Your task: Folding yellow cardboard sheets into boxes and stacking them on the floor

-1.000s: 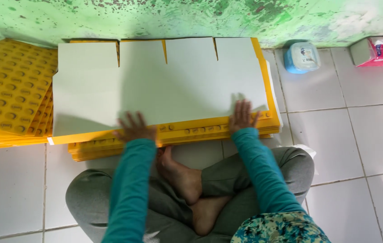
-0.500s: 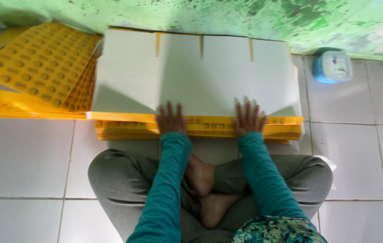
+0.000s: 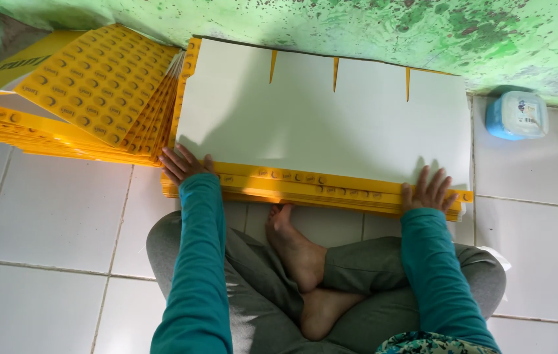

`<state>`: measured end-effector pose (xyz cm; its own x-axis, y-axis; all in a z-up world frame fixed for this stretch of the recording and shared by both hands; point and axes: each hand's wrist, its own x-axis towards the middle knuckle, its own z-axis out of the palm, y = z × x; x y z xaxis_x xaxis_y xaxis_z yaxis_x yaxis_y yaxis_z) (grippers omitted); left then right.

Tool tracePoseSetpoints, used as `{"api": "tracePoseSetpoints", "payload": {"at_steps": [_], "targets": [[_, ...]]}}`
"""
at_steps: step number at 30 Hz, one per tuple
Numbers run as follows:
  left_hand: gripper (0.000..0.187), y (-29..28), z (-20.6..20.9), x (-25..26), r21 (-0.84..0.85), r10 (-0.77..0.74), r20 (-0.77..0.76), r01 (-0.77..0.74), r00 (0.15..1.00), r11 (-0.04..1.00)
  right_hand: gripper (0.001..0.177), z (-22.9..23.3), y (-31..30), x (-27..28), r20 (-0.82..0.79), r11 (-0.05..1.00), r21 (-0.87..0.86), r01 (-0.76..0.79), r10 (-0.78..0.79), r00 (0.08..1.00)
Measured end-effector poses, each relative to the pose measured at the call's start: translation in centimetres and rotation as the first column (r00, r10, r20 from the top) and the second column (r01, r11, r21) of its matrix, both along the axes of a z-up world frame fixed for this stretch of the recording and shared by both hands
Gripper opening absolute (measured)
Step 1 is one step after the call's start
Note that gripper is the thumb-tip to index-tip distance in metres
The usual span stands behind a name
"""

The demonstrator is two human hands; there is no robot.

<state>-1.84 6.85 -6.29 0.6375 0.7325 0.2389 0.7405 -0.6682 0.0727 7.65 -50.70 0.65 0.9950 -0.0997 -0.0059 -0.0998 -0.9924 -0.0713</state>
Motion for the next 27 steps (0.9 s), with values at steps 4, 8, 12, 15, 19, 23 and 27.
{"api": "tracePoseSetpoints", "payload": {"at_steps": [4, 8, 12, 15, 19, 23, 27], "targets": [[0.108, -6.1, -1.8, 2.2, 0.376, -0.08, 0.191, 0.002, 0.978, 0.927, 0.065, -2.4, 7.1, -1.1, 0.379, 0.953, -0.209, -0.22, 0.286, 0.88], [0.104, -15.2, 0.5, 3.1, 0.218, -0.303, 0.298, 0.244, 0.905, 0.945, 0.066, -2.6, 16.7, -3.0, 0.383, 0.92, -0.188, -0.343, 0.391, 0.837], [0.093, -25.0, 4.5, 2.9, -0.186, -0.467, 0.075, 0.472, 0.881, 0.862, 0.065, -2.5, 22.1, -3.7, 0.228, 0.911, -0.048, -0.41, 0.41, 0.883], [0.088, -24.0, 4.5, 2.5, -0.121, -0.522, 0.192, 0.548, 0.831, 0.828, 0.065, 0.6, 22.2, -4.0, -0.055, 0.913, 0.072, -0.402, 0.406, 0.912], [0.067, -19.0, 4.6, 1.9, -0.104, -0.607, 0.191, 0.631, 0.771, 0.769, 0.061, -4.5, 14.5, -1.4, 0.531, 0.849, -0.36, -0.387, 0.527, 0.663], [0.069, -11.4, 4.3, 2.1, -0.157, -0.474, -0.07, 0.46, 0.878, 0.874, 0.062, -3.8, 1.9, 0.0, 0.353, 0.913, -0.37, -0.173, 0.31, 0.882], [0.07, -3.2, 6.9, 0.5, -0.275, -0.17, -0.135, 0.128, 0.976, 0.953, 0.065, -2.2, -6.9, 2.6, -0.113, 0.996, -0.036, 0.076, -0.08, 0.99]]}}
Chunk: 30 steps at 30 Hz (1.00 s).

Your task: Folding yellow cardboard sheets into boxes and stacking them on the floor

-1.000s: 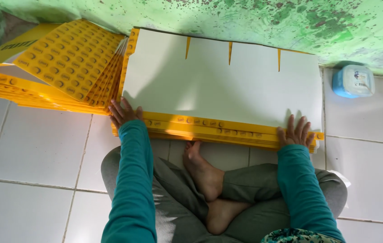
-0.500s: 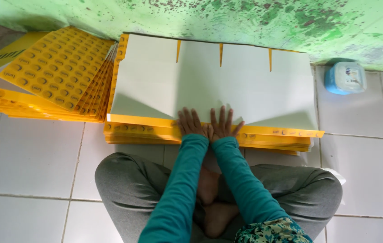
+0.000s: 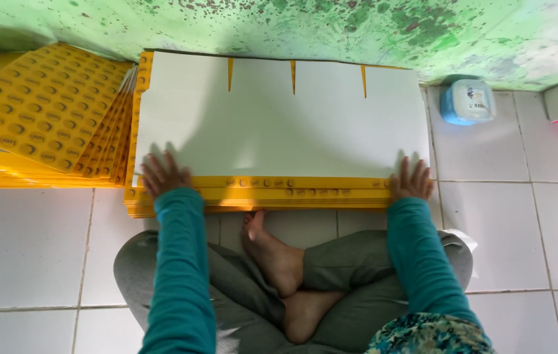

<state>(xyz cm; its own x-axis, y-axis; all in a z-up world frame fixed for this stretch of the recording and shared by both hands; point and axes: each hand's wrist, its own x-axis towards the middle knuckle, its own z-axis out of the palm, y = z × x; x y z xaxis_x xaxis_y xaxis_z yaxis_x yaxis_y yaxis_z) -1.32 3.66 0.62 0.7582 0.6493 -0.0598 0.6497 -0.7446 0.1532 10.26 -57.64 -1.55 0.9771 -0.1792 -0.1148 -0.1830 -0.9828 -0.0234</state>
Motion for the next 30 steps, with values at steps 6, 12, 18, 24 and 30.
{"api": "tracePoseSetpoints", "payload": {"at_steps": [6, 12, 18, 24, 30], "targets": [[0.079, 3.1, -3.8, 0.6, -0.014, 0.13, -0.021, -0.13, 0.991, 0.991, 0.067, 3.5, 0.2, 0.6, -0.14, 0.974, 0.058, 0.217, -0.207, 0.968], [0.131, -5.1, -6.3, 1.3, 0.315, 0.007, 0.396, -0.143, 0.918, 0.938, 0.066, 1.1, 7.8, -1.9, 0.269, 0.999, 0.001, -0.052, 0.05, 0.962], [0.119, -20.1, -4.4, 3.0, 0.353, -0.272, 0.46, 0.108, 0.845, 0.929, 0.069, -1.5, 22.7, -4.5, 0.589, 0.883, -0.365, -0.296, 0.465, 0.661], [0.08, -21.4, -1.9, 2.1, 0.047, -0.435, 0.218, 0.436, 0.874, 0.899, 0.062, 2.6, 26.2, -6.0, 0.008, 0.891, 0.038, -0.452, 0.452, 0.892], [0.074, -9.0, -4.7, 2.5, 0.319, -0.374, 0.172, 0.308, 0.911, 0.896, 0.063, -2.6, 11.3, -1.1, 0.64, 0.833, -0.46, -0.306, 0.55, 0.537]]}}
